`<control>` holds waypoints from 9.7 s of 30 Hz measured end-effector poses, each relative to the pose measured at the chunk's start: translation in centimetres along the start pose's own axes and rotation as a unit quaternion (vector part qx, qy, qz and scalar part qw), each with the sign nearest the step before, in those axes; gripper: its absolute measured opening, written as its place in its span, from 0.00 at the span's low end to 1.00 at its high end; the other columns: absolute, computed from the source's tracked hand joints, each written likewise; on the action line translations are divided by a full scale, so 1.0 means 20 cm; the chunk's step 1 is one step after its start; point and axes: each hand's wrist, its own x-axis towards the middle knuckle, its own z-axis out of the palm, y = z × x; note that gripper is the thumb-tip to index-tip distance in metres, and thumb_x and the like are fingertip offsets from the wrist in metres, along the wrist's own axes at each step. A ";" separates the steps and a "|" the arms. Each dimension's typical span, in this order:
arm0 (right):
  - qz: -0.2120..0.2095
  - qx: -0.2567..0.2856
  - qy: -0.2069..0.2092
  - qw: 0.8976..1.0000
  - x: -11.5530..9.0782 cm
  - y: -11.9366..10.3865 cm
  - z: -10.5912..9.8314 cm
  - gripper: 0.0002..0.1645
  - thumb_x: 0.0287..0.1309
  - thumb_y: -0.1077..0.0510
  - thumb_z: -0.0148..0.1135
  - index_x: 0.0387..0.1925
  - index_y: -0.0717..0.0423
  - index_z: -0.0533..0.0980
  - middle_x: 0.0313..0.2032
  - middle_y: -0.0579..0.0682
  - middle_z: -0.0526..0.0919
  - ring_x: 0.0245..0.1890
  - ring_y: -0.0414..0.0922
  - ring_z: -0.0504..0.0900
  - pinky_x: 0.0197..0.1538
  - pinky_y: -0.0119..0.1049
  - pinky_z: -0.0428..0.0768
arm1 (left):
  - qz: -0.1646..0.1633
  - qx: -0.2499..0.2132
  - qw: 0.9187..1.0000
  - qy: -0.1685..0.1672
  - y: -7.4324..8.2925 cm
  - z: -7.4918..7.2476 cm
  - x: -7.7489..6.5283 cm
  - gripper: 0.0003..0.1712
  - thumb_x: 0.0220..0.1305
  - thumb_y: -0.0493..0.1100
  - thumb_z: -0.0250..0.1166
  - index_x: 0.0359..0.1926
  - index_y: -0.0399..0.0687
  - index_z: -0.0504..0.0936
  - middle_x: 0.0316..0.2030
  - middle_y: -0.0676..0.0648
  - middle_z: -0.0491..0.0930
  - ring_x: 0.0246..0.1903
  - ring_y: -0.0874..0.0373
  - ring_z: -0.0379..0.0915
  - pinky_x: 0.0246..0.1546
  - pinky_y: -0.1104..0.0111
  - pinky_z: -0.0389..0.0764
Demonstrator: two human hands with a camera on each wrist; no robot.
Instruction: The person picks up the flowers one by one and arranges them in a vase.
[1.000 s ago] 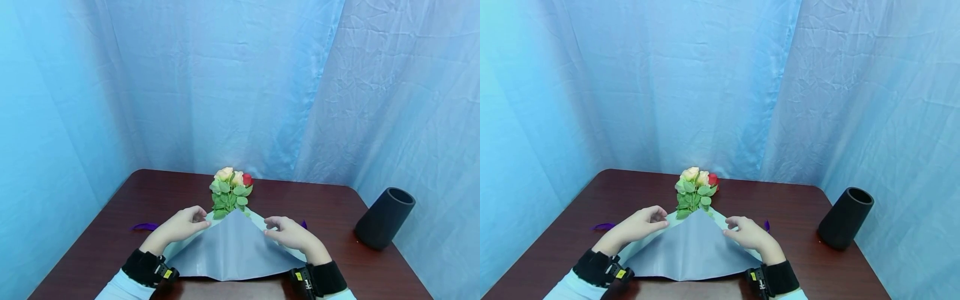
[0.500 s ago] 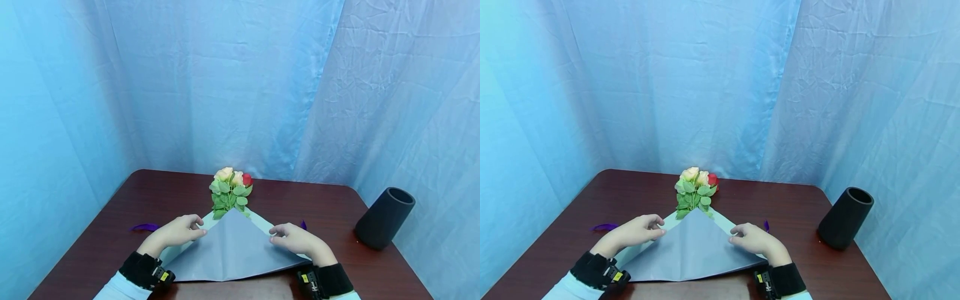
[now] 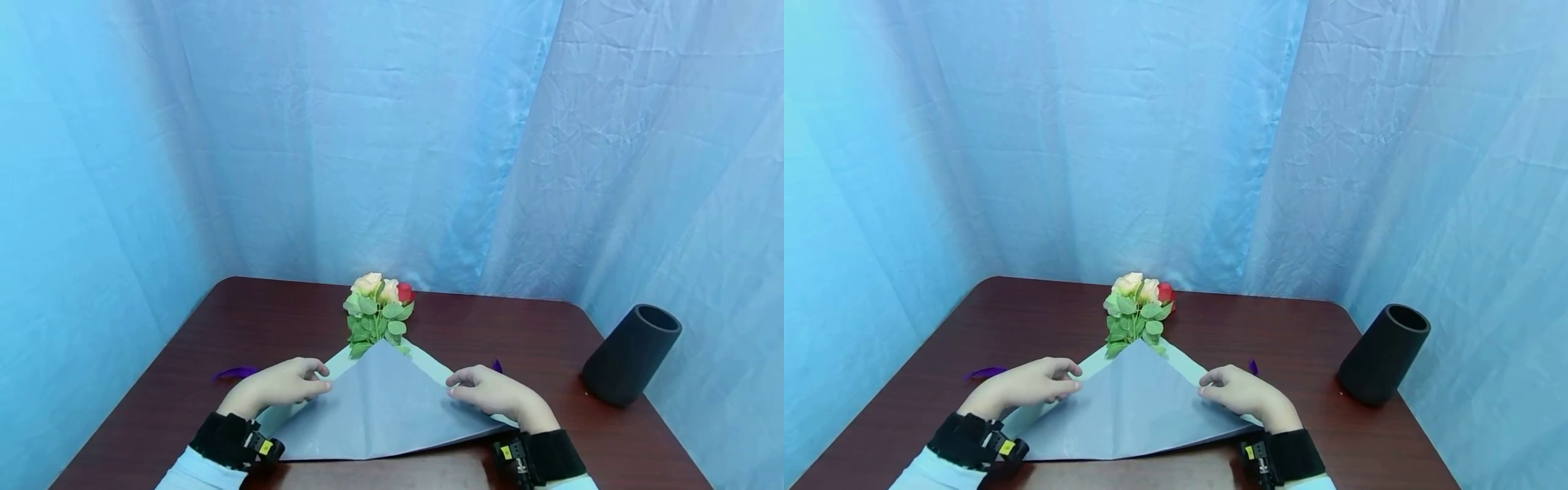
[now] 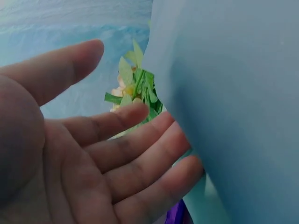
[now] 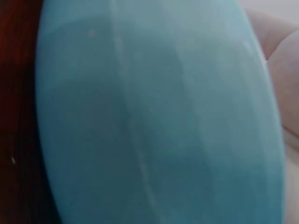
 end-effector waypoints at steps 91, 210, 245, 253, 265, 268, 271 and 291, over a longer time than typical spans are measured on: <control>-0.112 -0.024 -0.110 0.987 -0.22 -0.03 -0.08 0.39 0.66 0.50 0.68 0.72 0.61 0.67 0.68 0.60 0.72 0.66 0.65 0.71 0.61 0.56 0.75 | 0.110 0.054 0.986 -0.112 0.08 -0.07 -0.17 0.34 0.60 0.46 0.74 0.63 0.36 0.75 0.56 0.43 0.78 0.54 0.42 0.77 0.54 0.53 0.78; -0.012 -0.312 -0.016 0.950 0.20 -0.04 0.04 0.55 0.40 0.47 0.86 0.71 0.44 0.71 0.76 0.56 0.60 0.75 0.59 0.57 0.67 0.59 0.67 | 0.001 0.289 0.957 -0.024 -0.04 0.00 0.16 0.52 0.39 0.51 0.86 0.69 0.58 0.76 0.74 0.49 0.62 0.75 0.39 0.48 0.66 0.46 0.66; -0.264 -0.168 0.284 0.906 0.06 0.00 -0.09 0.44 0.51 0.47 0.81 0.68 0.53 0.73 0.67 0.52 0.74 0.59 0.48 0.76 0.50 0.41 0.81 | 0.154 0.141 0.972 0.107 0.04 0.01 0.10 0.39 0.62 0.61 0.71 0.68 0.46 0.76 0.72 0.41 0.65 0.72 0.41 0.58 0.65 0.44 0.66; -0.288 -0.104 0.407 0.861 -0.03 -0.02 -0.14 0.45 0.47 0.59 0.83 0.68 0.51 0.73 0.67 0.52 0.73 0.68 0.50 0.69 0.67 0.29 0.65 | 0.230 0.048 0.949 0.208 0.13 0.07 0.11 0.34 0.63 0.52 0.74 0.66 0.48 0.76 0.65 0.48 0.72 0.64 0.49 0.69 0.60 0.48 0.73; -0.262 -0.005 0.540 0.800 -0.25 -0.17 -0.20 0.47 0.47 0.74 0.76 0.70 0.65 0.67 0.70 0.60 0.67 0.70 0.40 0.64 0.71 0.36 0.64 | 0.248 -0.071 0.938 0.230 0.21 0.14 0.16 0.31 0.66 0.46 0.72 0.67 0.48 0.74 0.64 0.43 0.74 0.63 0.44 0.70 0.61 0.45 0.72; -0.250 0.005 0.566 0.786 -0.27 -0.14 -0.23 0.47 0.49 0.73 0.75 0.71 0.64 0.66 0.70 0.59 0.67 0.70 0.40 0.64 0.71 0.38 0.64 | 0.229 -0.109 0.943 0.216 0.22 0.16 0.16 0.31 0.67 0.45 0.71 0.68 0.47 0.74 0.65 0.44 0.73 0.65 0.43 0.68 0.63 0.44 0.70; -0.242 0.001 0.595 0.767 -0.24 -0.05 -0.27 0.48 0.48 0.71 0.77 0.71 0.62 0.67 0.70 0.57 0.67 0.69 0.41 0.64 0.71 0.33 0.63 | 0.214 -0.138 0.946 0.202 0.24 0.18 0.17 0.31 0.67 0.45 0.71 0.69 0.47 0.73 0.66 0.44 0.72 0.66 0.43 0.67 0.64 0.44 0.68; -0.213 -0.019 0.758 0.616 -0.29 0.24 -0.40 0.42 0.41 0.57 0.85 0.60 0.59 0.77 0.59 0.37 0.72 0.55 0.37 0.70 0.52 0.27 0.66 | 0.201 -0.156 0.954 0.159 0.29 0.29 0.23 0.30 0.69 0.48 0.69 0.68 0.46 0.74 0.65 0.44 0.73 0.65 0.43 0.69 0.64 0.45 0.69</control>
